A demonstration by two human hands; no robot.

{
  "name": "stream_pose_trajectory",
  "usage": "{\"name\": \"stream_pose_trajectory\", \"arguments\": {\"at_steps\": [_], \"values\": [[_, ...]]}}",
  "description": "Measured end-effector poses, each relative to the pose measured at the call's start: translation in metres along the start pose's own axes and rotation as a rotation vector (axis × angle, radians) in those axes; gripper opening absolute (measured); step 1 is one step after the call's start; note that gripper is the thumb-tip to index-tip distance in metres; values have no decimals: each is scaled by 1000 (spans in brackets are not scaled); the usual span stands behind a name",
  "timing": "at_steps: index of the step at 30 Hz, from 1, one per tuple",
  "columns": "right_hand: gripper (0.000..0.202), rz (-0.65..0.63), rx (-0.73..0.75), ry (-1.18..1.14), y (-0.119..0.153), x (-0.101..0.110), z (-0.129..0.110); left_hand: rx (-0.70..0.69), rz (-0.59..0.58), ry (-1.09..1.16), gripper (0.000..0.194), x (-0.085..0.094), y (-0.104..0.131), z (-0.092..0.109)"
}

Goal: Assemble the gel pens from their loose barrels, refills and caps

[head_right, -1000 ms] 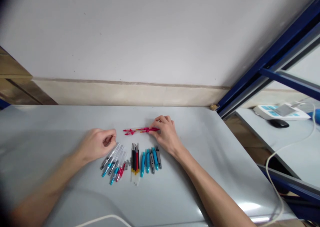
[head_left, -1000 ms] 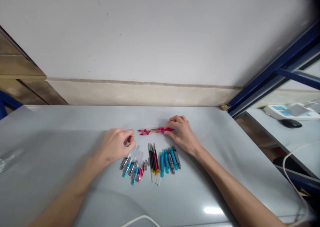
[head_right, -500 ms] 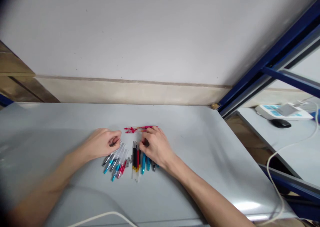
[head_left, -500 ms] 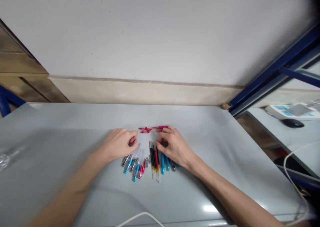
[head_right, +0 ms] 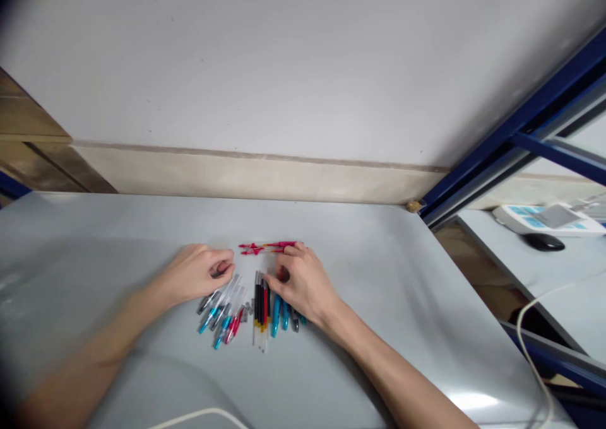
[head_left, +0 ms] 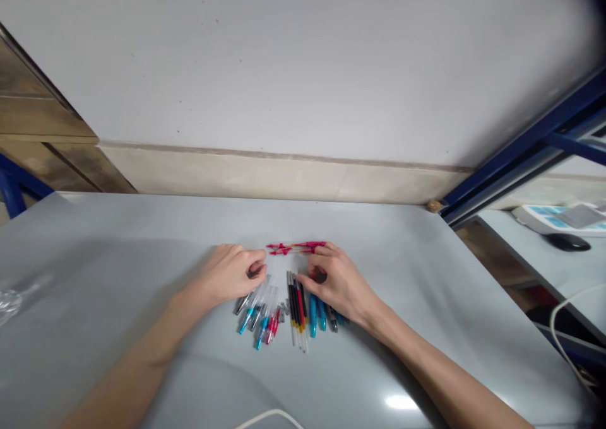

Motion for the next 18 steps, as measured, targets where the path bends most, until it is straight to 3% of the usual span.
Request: {"name": "stream_pose_trajectory", "arguments": {"at_steps": [8, 13, 18], "values": [[35, -13, -87, 42, -1, 0, 10, -6, 32, -52, 26, 0, -2, -6], [43, -65, -91, 106, 1, -7, 6, 21, 56, -63, 34, 2, -1, -13], [38, -81, -71, 205, 3, -13, 2, 47, 52, -72, 40, 2, -1, -14]]}}
Point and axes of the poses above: each hand's wrist, its own y-axis away from the middle knuckle, its own x-axis out of the back of the hand, z = x × y, the point moved 10 cm from there along -y, towards the middle knuckle, and after that the axes turned 11 degrees about y, right-handed, at the moved point
